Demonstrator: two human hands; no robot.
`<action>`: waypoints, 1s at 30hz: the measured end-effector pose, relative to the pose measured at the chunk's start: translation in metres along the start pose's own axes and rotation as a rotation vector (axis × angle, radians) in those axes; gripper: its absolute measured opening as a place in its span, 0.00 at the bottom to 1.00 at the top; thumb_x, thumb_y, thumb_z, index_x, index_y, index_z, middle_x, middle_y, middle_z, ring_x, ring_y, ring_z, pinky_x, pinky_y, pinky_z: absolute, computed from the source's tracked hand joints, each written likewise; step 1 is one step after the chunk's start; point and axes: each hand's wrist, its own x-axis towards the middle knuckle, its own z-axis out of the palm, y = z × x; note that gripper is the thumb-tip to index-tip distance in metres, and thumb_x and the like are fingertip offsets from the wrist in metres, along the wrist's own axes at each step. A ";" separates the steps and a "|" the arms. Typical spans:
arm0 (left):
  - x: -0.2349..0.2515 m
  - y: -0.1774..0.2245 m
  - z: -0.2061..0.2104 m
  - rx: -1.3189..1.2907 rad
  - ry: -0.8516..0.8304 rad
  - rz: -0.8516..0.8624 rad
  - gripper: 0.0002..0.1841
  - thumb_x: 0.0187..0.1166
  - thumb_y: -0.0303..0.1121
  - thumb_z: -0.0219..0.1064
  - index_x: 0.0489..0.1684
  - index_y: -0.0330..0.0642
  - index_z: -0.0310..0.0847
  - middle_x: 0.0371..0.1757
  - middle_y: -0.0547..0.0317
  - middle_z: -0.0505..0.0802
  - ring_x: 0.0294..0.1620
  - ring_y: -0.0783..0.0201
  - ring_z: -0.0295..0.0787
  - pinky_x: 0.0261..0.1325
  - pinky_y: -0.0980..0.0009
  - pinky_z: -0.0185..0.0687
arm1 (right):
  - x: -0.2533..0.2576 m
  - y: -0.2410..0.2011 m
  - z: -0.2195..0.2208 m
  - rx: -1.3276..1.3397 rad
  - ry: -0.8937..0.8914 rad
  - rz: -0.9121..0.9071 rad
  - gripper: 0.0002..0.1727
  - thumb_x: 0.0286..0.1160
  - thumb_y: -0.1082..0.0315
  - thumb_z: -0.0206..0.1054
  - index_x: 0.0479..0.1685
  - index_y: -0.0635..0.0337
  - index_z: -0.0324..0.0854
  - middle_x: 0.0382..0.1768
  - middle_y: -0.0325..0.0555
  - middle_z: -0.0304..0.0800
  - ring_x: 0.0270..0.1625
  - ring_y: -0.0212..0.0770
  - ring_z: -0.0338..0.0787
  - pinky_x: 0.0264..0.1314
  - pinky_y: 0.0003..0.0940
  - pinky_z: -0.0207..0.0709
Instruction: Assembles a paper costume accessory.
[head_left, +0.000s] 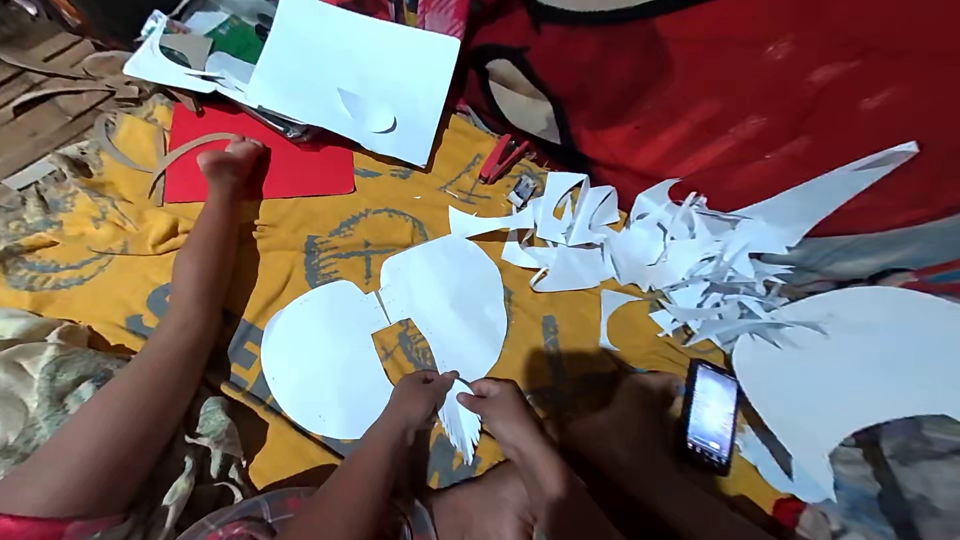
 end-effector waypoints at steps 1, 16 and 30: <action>0.000 0.002 0.000 -0.015 -0.007 -0.014 0.19 0.91 0.47 0.57 0.50 0.38 0.81 0.26 0.62 0.79 0.21 0.70 0.74 0.28 0.73 0.73 | -0.001 0.001 -0.001 0.000 -0.007 -0.015 0.06 0.75 0.72 0.72 0.33 0.66 0.86 0.28 0.44 0.85 0.32 0.33 0.83 0.40 0.32 0.79; 0.010 -0.003 0.015 0.466 -0.015 -0.002 0.13 0.85 0.38 0.66 0.52 0.37 0.85 0.38 0.55 0.90 0.35 0.64 0.87 0.47 0.62 0.84 | 0.016 0.009 -0.077 -0.429 0.205 -0.137 0.29 0.80 0.69 0.68 0.80 0.66 0.71 0.63 0.62 0.86 0.63 0.55 0.87 0.70 0.52 0.77; 0.006 0.033 -0.001 0.186 0.080 0.034 0.17 0.94 0.36 0.53 0.64 0.31 0.79 0.51 0.46 0.92 0.46 0.61 0.92 0.52 0.65 0.87 | 0.014 0.025 -0.050 -0.652 0.409 -0.337 0.27 0.73 0.71 0.73 0.74 0.68 0.80 0.74 0.73 0.75 0.77 0.71 0.75 0.80 0.60 0.68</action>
